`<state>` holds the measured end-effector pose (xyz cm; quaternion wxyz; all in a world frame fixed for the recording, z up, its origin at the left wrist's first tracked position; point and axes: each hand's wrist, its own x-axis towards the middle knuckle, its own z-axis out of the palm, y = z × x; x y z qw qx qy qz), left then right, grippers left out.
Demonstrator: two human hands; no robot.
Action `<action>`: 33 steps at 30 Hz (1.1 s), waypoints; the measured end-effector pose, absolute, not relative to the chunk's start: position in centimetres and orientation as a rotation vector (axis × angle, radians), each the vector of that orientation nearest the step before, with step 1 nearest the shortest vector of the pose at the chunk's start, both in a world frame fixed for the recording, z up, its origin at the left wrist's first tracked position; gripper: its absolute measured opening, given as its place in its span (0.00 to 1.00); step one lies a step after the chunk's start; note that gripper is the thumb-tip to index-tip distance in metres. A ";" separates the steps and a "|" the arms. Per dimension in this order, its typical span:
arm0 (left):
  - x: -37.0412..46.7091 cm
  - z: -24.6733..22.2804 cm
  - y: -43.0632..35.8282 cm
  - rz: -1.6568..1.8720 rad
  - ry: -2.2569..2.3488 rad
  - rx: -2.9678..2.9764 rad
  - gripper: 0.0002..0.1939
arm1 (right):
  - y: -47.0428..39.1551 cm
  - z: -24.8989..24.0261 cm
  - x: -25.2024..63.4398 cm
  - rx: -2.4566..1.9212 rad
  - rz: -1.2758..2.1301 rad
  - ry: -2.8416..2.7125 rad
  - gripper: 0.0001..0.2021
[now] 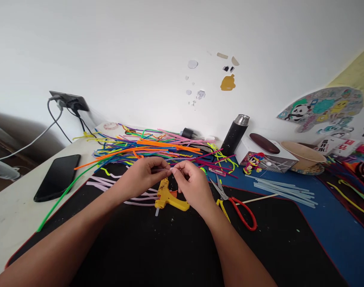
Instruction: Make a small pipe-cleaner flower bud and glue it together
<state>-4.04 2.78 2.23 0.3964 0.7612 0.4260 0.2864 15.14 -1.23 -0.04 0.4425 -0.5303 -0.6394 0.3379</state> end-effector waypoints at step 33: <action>-3.6 2.5 2.6 0.724 1.018 1.781 0.20 | -1.4 0.5 14.9 -1.229 0.925 -1.456 0.10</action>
